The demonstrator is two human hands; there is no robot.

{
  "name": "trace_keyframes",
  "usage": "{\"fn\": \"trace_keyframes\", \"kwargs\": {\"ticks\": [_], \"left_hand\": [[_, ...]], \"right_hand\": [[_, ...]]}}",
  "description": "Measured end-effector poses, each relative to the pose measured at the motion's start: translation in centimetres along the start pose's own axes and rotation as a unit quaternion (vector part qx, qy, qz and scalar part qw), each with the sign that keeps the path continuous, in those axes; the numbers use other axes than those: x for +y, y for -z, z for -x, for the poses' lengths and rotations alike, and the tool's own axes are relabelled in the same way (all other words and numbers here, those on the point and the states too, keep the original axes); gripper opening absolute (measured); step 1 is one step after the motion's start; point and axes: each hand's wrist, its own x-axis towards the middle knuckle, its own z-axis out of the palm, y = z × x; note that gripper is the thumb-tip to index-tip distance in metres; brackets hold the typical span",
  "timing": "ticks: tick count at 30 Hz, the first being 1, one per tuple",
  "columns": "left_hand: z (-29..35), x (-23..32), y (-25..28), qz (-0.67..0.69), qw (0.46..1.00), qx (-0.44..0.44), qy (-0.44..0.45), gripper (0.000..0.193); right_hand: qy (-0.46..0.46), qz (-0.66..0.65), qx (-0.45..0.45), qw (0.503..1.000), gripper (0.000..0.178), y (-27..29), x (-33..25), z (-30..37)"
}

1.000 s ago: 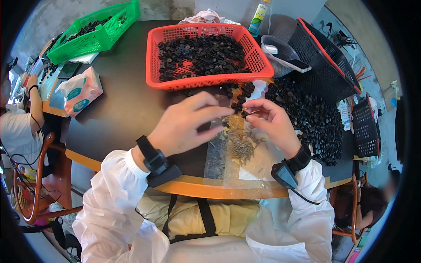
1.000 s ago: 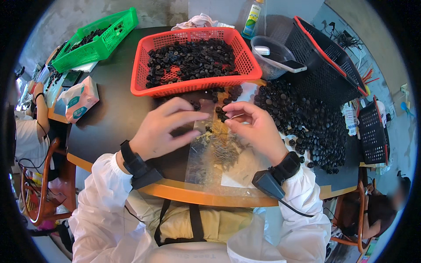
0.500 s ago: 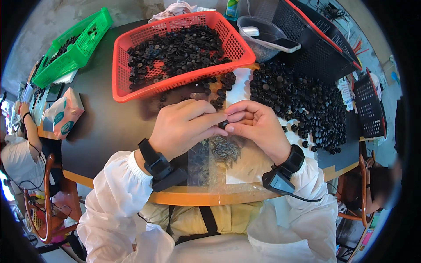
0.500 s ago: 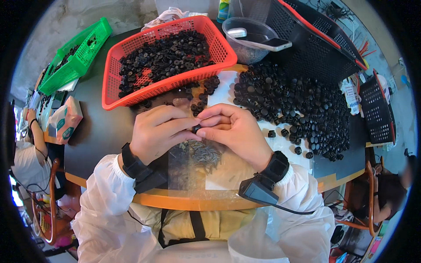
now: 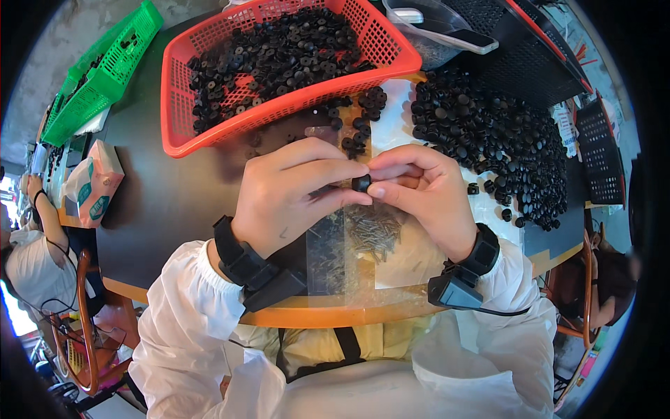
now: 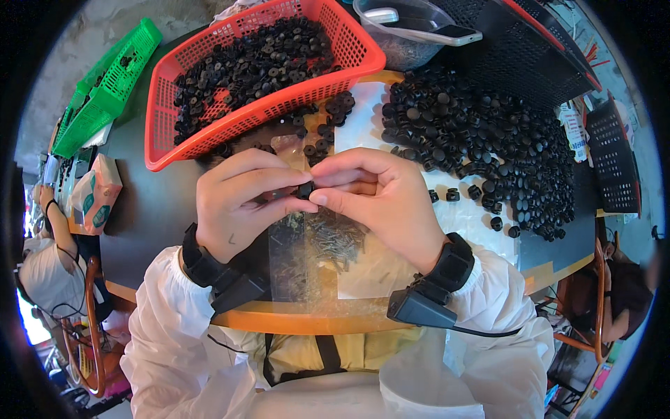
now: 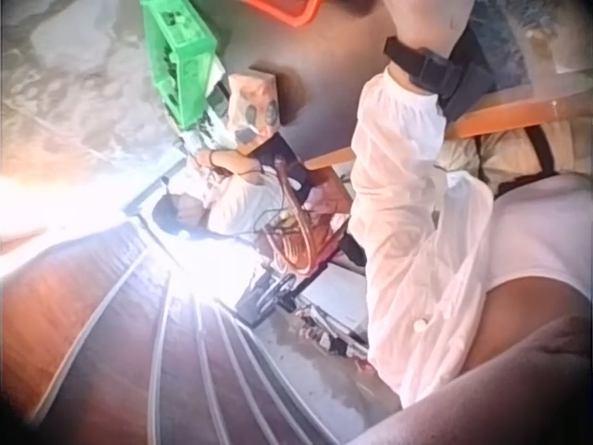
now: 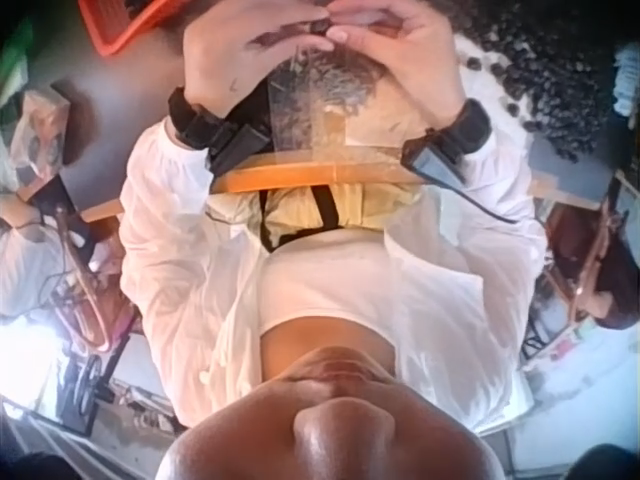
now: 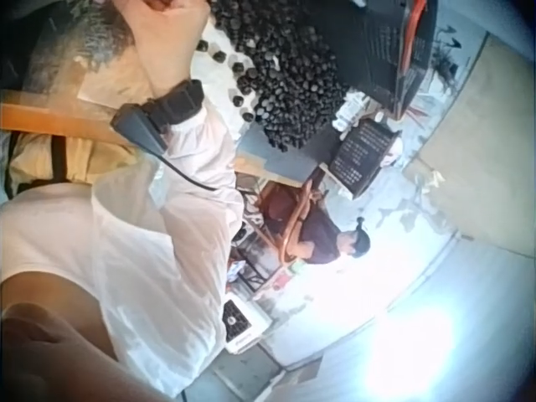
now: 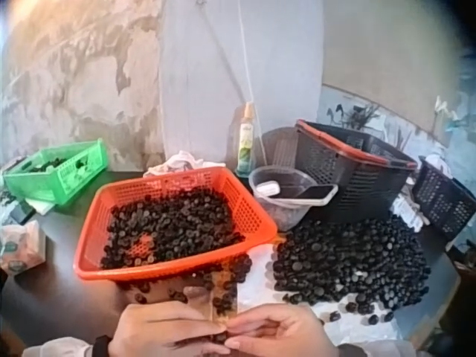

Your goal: The recorder is assembling small black shoe components, possibly lace toggles or eyelets, by inserting small metal pins or springs into plastic housings.

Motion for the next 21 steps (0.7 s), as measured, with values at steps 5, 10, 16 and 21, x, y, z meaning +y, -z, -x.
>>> {"fn": "trace_keyframes", "kwargs": {"ticks": [5, 10, 16, 21], "left_hand": [[0.1, 0.4, 0.2, 0.092, 0.993, 0.005, 0.067, 0.036], [0.0, 1.0, 0.2, 0.025, 0.998, 0.018, 0.05, 0.034], [0.1, 0.2, 0.5, 0.13, 0.988, 0.029, 0.083, 0.033], [0.0, 1.6, 0.0, 0.376, 0.89, 0.045, 0.254, 0.034]], "right_hand": [[0.031, -0.019, -0.013, 0.999, 0.026, -0.1, 0.6, -0.1], [0.033, -0.035, 0.0, 0.999, 0.026, -0.3, 0.3, 0.1], [0.044, -0.066, -0.016, 0.997, 0.029, 0.0, 0.6, 0.3], [-0.032, -0.154, -0.019, 0.987, 0.034, 0.4, -0.1, 0.3]]}}
